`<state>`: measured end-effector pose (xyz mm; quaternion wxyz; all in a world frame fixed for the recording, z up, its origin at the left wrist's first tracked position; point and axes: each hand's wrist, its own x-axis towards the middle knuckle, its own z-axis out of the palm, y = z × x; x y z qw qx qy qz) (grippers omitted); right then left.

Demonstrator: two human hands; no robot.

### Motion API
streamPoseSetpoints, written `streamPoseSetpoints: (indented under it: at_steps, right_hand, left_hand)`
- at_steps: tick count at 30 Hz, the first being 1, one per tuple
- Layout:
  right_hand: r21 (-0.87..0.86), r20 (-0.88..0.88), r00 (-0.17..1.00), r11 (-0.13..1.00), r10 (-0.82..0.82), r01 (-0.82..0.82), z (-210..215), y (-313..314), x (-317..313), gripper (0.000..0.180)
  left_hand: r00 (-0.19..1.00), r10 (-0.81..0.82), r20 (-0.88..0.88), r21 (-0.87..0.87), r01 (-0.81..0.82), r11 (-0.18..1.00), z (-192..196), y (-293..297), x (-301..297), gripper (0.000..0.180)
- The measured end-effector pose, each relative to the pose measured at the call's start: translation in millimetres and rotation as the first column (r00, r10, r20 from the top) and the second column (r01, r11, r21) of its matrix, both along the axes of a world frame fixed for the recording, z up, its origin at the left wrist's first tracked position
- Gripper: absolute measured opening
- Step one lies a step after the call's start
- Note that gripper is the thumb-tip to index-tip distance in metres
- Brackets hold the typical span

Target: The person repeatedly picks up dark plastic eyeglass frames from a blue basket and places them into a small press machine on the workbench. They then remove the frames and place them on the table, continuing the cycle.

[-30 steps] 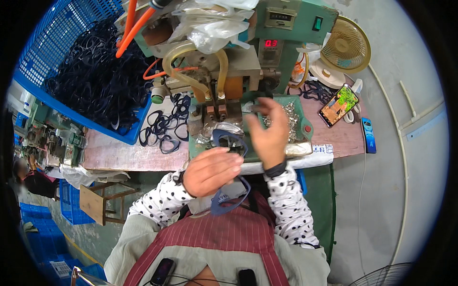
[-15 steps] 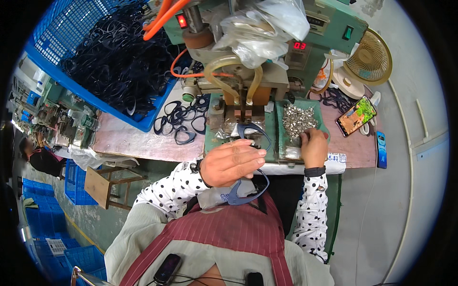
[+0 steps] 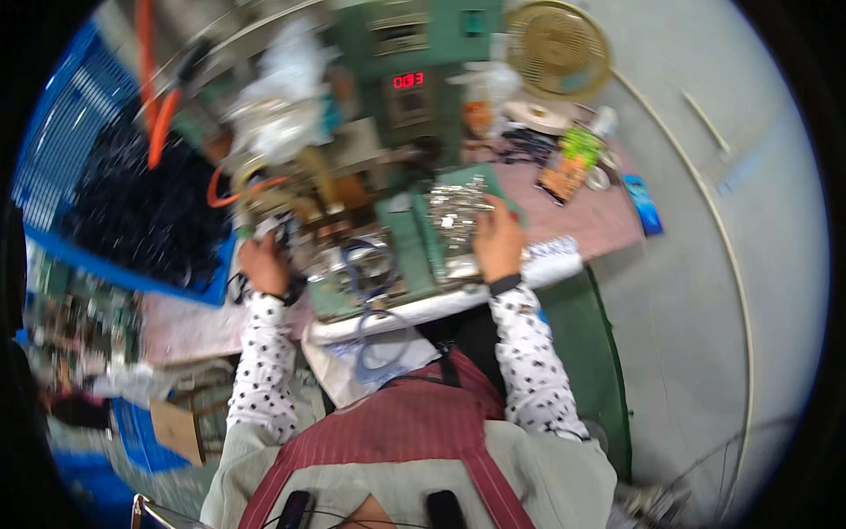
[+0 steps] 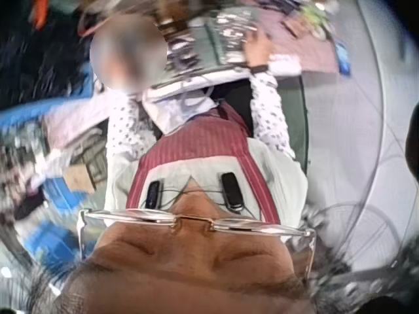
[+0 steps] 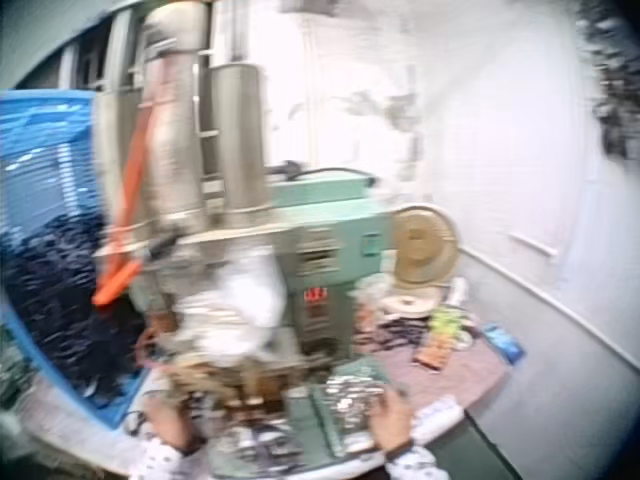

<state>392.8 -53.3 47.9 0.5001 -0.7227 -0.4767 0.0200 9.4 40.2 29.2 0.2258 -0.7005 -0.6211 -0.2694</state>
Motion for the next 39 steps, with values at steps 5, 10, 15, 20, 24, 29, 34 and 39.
streamPoseSetpoints:
  at_steps: [5,10,15,20,24,29,34,39]
  right_hand:
    - [0.101,0.016,1.0,0.995,0.023,-0.025,-1.0,-0.2,-3.1,0.01]
    - [0.109,0.148,0.987,0.99,0.068,-0.084,-0.6,-2.4,3.9,0.009]
    - [0.128,0.223,0.967,0.98,0.121,-0.152,0.7,-0.3,1.5,0.011]
    - [0.125,-0.162,0.957,0.967,0.239,-0.22,29.3,-0.8,-25.7,0.008]
    - [0.208,-0.127,0.91,0.908,0.394,-0.364,80.5,-8.4,-56.9,0.007]
    - [0.067,-0.471,0.707,0.82,0.528,-0.568,118.4,-18.3,-86.2,0.011]
    - [0.103,-0.471,0.693,0.814,0.546,-0.572,117.9,-5.2,-101.5,0.034]
    - [0.118,-0.544,0.659,0.825,0.52,-0.553,122.6,-3.6,-114.9,0.043]
  left_hand:
    - [0.999,0.042,-0.006,-0.264,-0.042,0.964,-41.1,25.1,-29.4,0.022]
    - [0.978,-0.172,0.12,-0.103,0.185,0.977,-26.1,28.9,-36.8,0.018]
    - [0.911,-0.247,0.331,0.14,0.212,0.967,23.1,-6.8,-18.8,0.019]
    - [0.774,-0.454,0.442,0.306,0.346,0.887,67.8,-60.7,36.8,0.021]
    - [0.771,-0.574,0.275,0.345,0.478,0.808,102.7,-84.5,63.9,0.021]
    - [0.71,-0.659,0.249,0.364,0.562,0.743,108.3,-94.3,70.0,0.027]
    - [0.686,-0.689,0.232,0.314,0.618,0.721,112.9,-104.5,75.3,0.033]
    - [0.623,-0.766,0.156,0.272,0.719,0.64,118.0,-115.4,78.1,0.044]
